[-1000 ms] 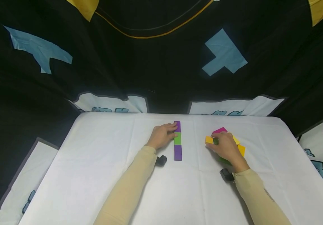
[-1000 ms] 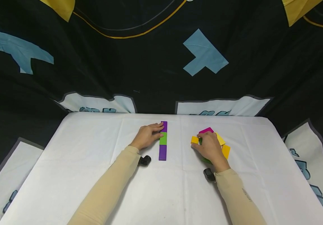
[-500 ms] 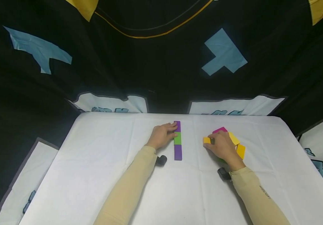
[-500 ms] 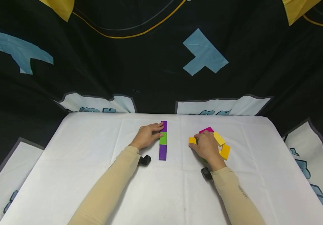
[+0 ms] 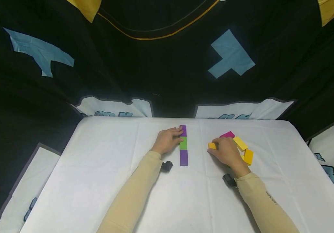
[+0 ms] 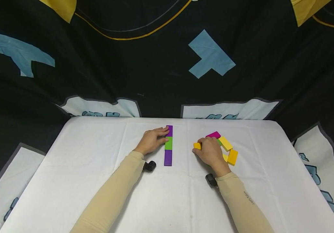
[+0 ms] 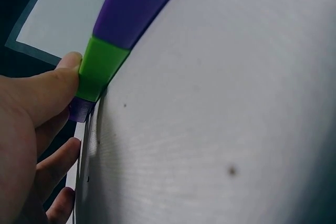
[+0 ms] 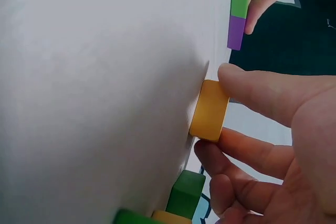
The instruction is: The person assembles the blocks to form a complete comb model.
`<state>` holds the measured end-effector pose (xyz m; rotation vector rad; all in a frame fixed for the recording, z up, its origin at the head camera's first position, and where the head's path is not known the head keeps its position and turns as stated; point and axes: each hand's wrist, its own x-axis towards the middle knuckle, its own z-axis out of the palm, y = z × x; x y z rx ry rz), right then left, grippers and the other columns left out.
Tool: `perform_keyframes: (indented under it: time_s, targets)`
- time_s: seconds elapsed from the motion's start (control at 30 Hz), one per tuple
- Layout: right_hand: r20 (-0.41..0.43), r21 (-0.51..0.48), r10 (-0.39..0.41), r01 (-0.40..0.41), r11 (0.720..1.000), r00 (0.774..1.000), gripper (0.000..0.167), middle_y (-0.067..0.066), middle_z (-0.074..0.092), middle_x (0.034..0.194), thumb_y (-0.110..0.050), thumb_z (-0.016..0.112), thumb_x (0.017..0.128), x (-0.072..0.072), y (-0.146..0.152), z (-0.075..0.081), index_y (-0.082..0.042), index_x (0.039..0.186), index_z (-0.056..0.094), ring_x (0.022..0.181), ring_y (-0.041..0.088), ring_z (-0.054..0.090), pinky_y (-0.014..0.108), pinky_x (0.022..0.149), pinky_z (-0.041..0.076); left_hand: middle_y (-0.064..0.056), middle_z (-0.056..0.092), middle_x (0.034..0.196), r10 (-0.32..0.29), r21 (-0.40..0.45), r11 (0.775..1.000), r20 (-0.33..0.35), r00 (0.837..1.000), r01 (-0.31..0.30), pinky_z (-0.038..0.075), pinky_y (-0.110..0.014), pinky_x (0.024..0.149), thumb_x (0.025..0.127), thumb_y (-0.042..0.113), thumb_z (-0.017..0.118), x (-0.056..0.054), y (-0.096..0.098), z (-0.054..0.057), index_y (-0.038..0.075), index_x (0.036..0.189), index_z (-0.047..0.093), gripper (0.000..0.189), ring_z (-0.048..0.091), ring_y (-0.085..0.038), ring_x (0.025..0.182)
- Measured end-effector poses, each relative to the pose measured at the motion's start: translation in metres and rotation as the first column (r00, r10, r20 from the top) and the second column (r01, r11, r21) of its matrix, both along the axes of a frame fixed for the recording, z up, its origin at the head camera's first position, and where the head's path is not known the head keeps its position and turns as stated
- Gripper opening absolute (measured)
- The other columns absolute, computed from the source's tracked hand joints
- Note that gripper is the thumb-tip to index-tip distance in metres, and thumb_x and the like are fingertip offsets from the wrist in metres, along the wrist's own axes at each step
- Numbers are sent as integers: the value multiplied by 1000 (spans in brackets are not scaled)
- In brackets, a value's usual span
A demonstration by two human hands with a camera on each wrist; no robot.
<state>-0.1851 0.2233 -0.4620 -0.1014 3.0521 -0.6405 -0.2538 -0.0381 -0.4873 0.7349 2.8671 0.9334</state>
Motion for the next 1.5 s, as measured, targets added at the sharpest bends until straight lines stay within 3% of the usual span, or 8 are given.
perform_keyframes:
  time_s: [0.23, 0.6, 0.83, 1.17, 1.5]
  targets:
    - [17, -54, -44, 45, 998, 999, 51, 15, 69, 105, -29, 80, 86, 6, -2, 3, 1, 125, 67, 99, 31, 54, 49, 91, 52, 7, 50, 150, -4, 2, 1000, 0, 1000, 4, 31, -40, 119, 97, 31, 67, 0, 1, -1, 16, 138, 62, 44, 44, -19, 141]
    - [-80, -149, -65, 53, 987, 995, 45, 17, 69, 116, -32, 79, 87, 25, -3, 17, -3, 120, 70, 103, 32, 55, 50, 89, 53, 7, 50, 149, 1, 7, 1000, -1, 1000, -1, 30, -40, 119, 96, 31, 68, 1, 1, 3, 17, 137, 62, 44, 44, -18, 141]
    - [-173, -175, -40, 10, 985, 984, 42, 16, 70, 112, -30, 81, 85, 37, -6, 19, -2, 115, 72, 109, 34, 56, 51, 90, 51, 8, 50, 150, 4, 5, 1000, 7, 1000, -4, 30, -41, 119, 97, 31, 68, 1, 2, 3, 17, 137, 62, 44, 44, -18, 142]
    - [-236, -215, 1, -53, 975, 972, 41, 13, 71, 108, -30, 84, 83, 52, -21, 23, -4, 111, 74, 112, 33, 56, 50, 91, 54, 8, 50, 149, 12, 11, 1000, 18, 1000, -13, 30, -41, 120, 97, 31, 68, 0, 1, 4, 18, 137, 62, 43, 43, -20, 142]
    - [-250, -199, 61, -113, 973, 966, 39, 7, 73, 102, -30, 88, 78, 65, -42, 13, -6, 106, 75, 100, 26, 60, 44, 84, 55, 8, 50, 149, 15, -5, 1000, 15, 1000, -15, 30, -41, 120, 97, 33, 68, 1, 1, 0, 19, 138, 62, 44, 43, -20, 142]
